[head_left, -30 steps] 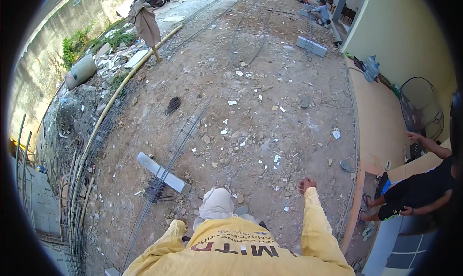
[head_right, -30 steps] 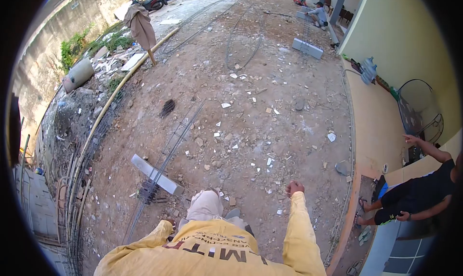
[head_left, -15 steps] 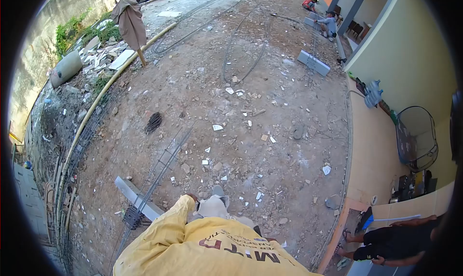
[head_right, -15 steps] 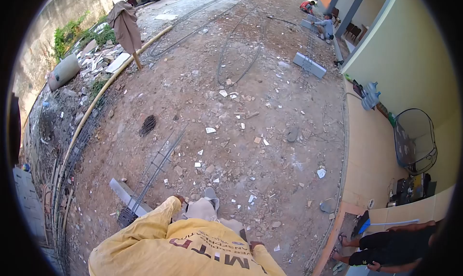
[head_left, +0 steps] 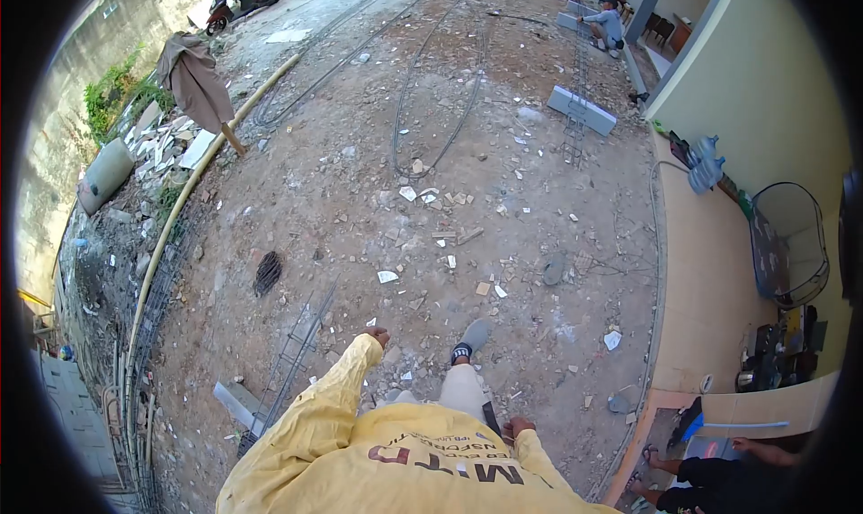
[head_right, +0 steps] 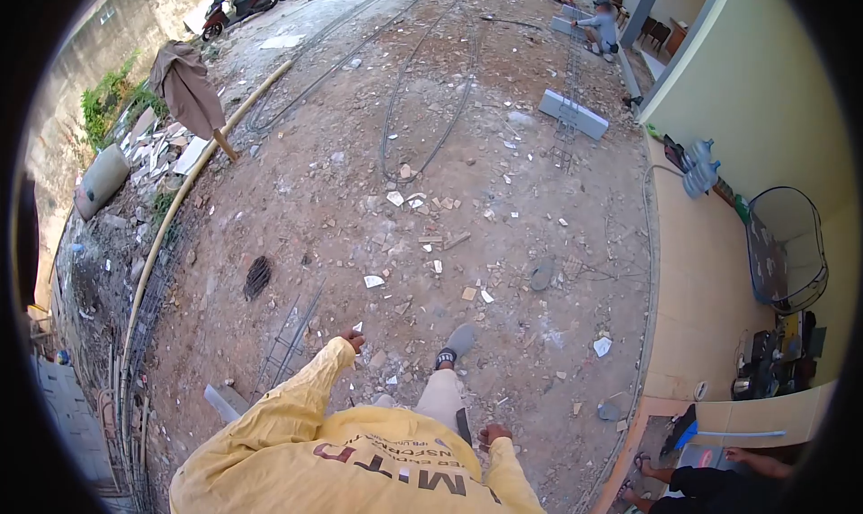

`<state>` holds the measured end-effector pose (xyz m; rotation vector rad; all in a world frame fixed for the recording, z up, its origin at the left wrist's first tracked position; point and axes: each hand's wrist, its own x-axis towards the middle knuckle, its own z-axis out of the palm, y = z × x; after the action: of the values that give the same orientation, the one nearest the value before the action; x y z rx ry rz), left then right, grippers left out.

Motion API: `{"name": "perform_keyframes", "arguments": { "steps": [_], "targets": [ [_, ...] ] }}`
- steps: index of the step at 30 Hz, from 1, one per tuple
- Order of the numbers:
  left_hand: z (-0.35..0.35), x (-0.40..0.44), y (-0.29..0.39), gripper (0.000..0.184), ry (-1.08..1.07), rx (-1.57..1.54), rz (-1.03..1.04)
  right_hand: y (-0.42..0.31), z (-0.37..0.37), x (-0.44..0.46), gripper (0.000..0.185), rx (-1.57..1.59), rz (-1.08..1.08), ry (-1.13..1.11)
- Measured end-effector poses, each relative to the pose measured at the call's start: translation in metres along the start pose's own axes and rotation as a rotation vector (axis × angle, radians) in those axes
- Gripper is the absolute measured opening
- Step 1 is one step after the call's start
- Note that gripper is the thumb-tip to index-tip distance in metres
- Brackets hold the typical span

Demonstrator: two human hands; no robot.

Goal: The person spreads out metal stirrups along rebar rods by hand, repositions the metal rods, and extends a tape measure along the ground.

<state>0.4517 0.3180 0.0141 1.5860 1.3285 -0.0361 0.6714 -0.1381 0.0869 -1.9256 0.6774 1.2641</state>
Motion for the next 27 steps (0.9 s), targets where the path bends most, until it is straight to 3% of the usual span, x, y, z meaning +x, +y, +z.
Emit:
{"name": "perform_keyframes", "arguments": {
  "steps": [2,4,7,10,14,18,20,24,25,27],
  "targets": [
    [0.006,-0.016,0.014,0.039,-0.028,-0.121,-0.203,-0.067,-0.005,0.04,0.023,-0.008,-0.048,0.01],
    [0.028,0.002,-0.036,0.042,-0.126,0.029,-0.248,-0.142,-0.024,0.065,0.022,-0.049,-0.109,-0.018],
    [0.046,-0.002,-0.029,0.039,-0.127,0.109,-0.395,-0.246,-0.047,0.078,0.022,-0.132,-0.174,-0.018],
    [0.062,0.021,0.014,0.037,0.017,0.04,-0.38,-0.35,-0.077,0.075,0.023,-0.146,-0.257,0.017],
    [0.08,0.085,0.081,0.037,0.159,0.079,-0.234,-0.437,-0.111,0.079,0.024,-0.117,-0.368,0.055],
    [0.098,0.175,0.16,0.034,0.069,0.402,-0.202,-0.466,-0.133,0.082,0.023,-0.128,-0.339,0.059],
    [0.125,0.197,0.165,0.032,0.015,0.553,-0.199,-0.453,-0.137,0.079,0.022,-0.163,-0.291,0.073],
    [0.149,0.209,0.203,0.032,-0.082,0.551,-0.187,-0.414,-0.152,0.094,0.022,-0.152,-0.105,0.071],
    [0.154,0.21,0.214,0.032,-0.106,0.53,-0.182,-0.408,-0.159,0.109,0.022,-0.222,-0.098,0.062],
    [0.164,0.214,0.225,0.032,-0.154,0.501,-0.184,-0.381,-0.199,0.173,0.023,-0.905,-0.328,-0.042]
  ]
}}
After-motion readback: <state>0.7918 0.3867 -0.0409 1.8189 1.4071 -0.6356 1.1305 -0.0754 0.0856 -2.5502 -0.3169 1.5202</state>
